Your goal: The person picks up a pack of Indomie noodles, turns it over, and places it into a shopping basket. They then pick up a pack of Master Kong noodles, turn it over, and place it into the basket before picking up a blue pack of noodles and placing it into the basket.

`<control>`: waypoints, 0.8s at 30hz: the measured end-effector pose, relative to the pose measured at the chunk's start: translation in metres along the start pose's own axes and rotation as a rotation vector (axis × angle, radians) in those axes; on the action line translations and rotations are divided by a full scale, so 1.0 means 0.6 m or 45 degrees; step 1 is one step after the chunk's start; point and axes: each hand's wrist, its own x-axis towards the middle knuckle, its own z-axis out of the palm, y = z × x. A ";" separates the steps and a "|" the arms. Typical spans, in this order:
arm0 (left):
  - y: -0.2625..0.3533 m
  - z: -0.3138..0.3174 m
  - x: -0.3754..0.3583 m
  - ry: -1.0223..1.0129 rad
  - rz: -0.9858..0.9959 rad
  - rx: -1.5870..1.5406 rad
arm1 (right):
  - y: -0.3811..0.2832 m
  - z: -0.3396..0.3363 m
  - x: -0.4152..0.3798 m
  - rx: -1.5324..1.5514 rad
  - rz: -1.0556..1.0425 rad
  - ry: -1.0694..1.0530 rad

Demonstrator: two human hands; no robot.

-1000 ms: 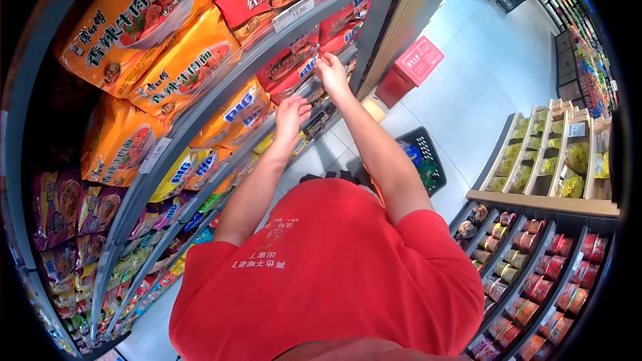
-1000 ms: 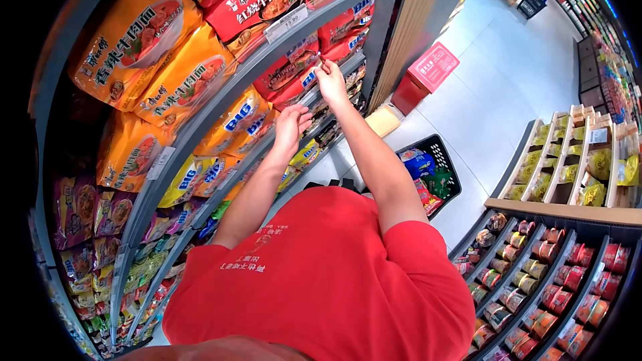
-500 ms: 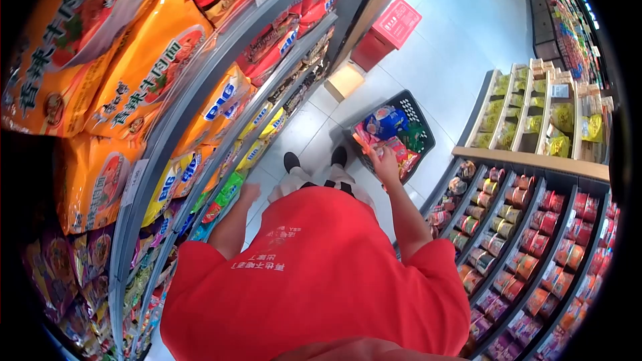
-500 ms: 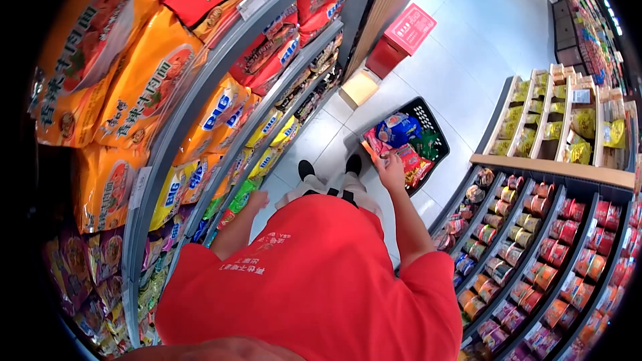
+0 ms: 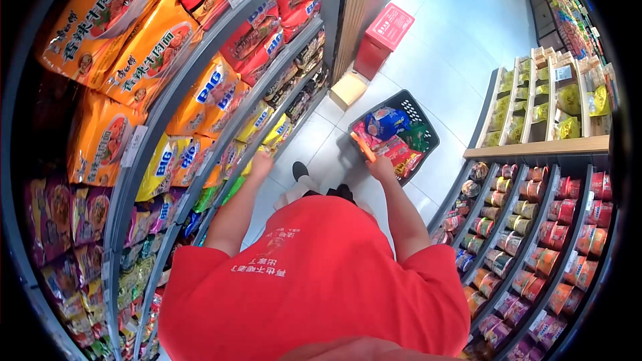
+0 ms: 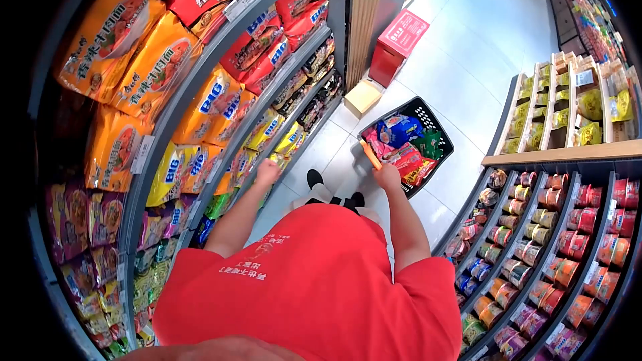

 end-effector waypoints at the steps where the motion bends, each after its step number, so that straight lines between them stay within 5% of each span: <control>1: 0.022 0.023 -0.010 -0.103 -0.032 -0.137 | 0.004 0.003 -0.002 0.024 -0.016 0.013; 6: 0.113 0.091 -0.133 -0.466 0.050 -0.307 | 0.019 0.004 -0.034 0.114 -0.137 0.108; 11: 0.054 0.110 -0.221 -0.320 0.143 -0.077 | 0.035 -0.011 -0.031 0.114 -0.267 -0.080; 18: -0.174 0.027 -0.353 -0.055 -0.596 -0.363 | 0.046 -0.032 -0.039 0.777 -0.196 -0.501; 24: -0.232 -0.009 -0.468 0.101 -1.096 -0.615 | 0.052 -0.037 -0.052 0.722 -0.126 -0.530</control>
